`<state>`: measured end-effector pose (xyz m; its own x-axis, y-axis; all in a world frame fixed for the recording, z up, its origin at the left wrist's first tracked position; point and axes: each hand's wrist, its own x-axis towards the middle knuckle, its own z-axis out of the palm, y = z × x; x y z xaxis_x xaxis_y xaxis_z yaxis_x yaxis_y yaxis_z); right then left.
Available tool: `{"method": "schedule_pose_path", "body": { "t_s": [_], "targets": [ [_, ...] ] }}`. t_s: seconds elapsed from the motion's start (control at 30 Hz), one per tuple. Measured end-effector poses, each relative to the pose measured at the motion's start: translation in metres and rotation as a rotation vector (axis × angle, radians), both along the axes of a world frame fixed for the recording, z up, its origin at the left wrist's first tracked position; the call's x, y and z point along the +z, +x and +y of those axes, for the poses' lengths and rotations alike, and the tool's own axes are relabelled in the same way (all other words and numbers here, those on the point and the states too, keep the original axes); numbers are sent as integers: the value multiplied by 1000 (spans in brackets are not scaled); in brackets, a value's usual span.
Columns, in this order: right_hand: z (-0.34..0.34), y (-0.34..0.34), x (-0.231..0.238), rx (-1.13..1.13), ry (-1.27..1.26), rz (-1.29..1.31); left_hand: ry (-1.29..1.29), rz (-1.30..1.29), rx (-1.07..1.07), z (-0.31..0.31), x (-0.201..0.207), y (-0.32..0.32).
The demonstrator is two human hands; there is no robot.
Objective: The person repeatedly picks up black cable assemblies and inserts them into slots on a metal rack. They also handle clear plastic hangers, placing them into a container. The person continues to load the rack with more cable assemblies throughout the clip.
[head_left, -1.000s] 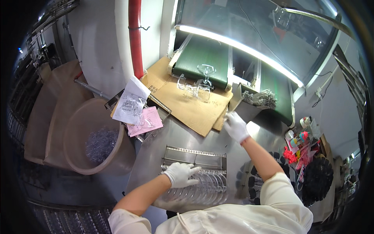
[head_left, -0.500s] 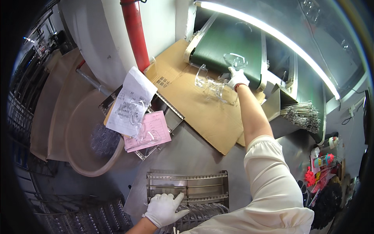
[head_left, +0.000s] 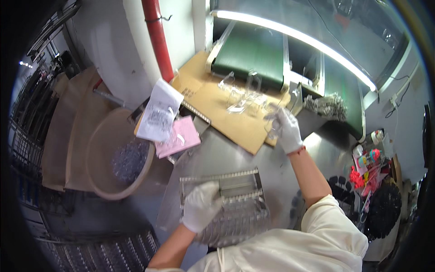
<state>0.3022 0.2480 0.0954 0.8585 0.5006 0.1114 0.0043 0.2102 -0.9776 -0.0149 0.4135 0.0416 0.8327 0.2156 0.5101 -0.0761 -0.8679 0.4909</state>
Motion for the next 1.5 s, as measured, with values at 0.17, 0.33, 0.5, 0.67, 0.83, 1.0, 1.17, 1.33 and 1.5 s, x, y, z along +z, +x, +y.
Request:
{"method": "schedule_pose_path", "body": {
  "t_s": [0.17,0.33,0.5,0.67,0.83,1.0,1.17,1.33,1.5],
  "targets": [
    [-14,-181,-6,543,137,852,-776,50,106,-13,29,-15],
    [5,-236,-7,159,-463,-1132,-1106,249,171,-1,48,-68],
    [42,-218,-62,347,-548,-343,-1215,71,385,56,39,-117],
    [104,-203,-69,478,-832,-273,-1260,45,416,68,35,-146],
    [149,-187,-106,476,-1058,-440,-1269,4,422,78,29,-163],
    [169,-191,-100,583,-1201,-421,-1298,-19,400,92,19,-171],
    [174,-205,-62,493,-1395,-464,-1222,-21,272,97,24,-157],
    [153,-178,-77,357,-1082,-26,-912,-70,90,82,46,-124],
    [117,-211,-54,702,-251,452,-906,182,-55,88,33,-96]
  ]
}}
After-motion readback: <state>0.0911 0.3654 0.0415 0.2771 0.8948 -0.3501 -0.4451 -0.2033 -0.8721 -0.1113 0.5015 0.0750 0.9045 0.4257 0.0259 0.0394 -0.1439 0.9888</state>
